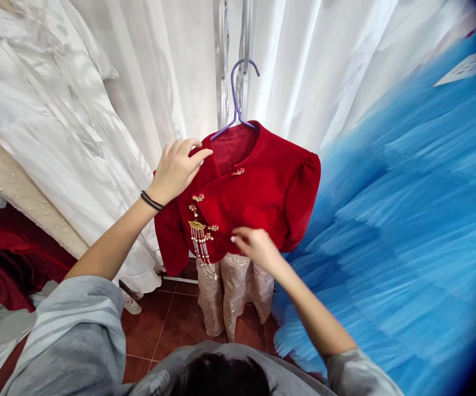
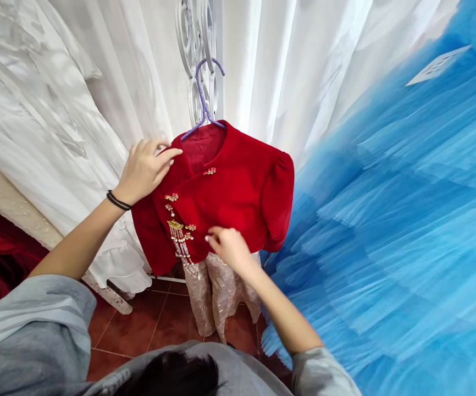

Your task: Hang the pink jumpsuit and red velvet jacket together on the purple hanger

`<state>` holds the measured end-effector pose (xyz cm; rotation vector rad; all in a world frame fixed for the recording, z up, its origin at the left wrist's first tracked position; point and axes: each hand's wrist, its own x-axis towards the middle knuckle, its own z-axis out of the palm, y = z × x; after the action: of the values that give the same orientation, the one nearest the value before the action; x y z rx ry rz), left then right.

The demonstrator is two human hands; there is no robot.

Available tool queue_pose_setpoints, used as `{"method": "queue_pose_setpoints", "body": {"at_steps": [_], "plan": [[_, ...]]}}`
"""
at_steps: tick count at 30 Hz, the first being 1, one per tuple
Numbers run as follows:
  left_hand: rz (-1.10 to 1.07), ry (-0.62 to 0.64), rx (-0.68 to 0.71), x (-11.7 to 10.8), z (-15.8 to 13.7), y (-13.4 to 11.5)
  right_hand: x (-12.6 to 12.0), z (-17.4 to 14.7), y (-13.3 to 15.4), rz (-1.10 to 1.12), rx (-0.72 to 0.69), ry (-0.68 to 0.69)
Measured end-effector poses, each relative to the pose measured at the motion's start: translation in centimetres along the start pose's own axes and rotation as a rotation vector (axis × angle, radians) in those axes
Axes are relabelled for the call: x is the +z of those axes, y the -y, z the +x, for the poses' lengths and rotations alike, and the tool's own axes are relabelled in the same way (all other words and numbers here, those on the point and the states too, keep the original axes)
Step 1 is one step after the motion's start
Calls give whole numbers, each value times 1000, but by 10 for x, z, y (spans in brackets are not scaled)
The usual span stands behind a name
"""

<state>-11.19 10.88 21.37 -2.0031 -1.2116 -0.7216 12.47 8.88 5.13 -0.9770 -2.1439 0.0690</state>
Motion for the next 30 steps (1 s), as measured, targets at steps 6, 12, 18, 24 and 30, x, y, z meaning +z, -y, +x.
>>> {"method": "queue_pose_setpoints", "body": {"at_steps": [6, 12, 18, 24, 30], "plan": [[137, 220, 432, -7, 31, 10, -109, 108, 7, -524, -260, -27], [293, 341, 569, -46, 63, 24, -158, 159, -14, -563, -348, 44], [114, 323, 248, -26, 96, 60, -169, 201, -34, -317, -255, -87], [83, 235, 166, -6, 99, 50, -136, 162, -19, -241, -382, -139], [5, 284, 496, 1, 57, 8, -75, 60, 7, -218, -78, -192]]}}
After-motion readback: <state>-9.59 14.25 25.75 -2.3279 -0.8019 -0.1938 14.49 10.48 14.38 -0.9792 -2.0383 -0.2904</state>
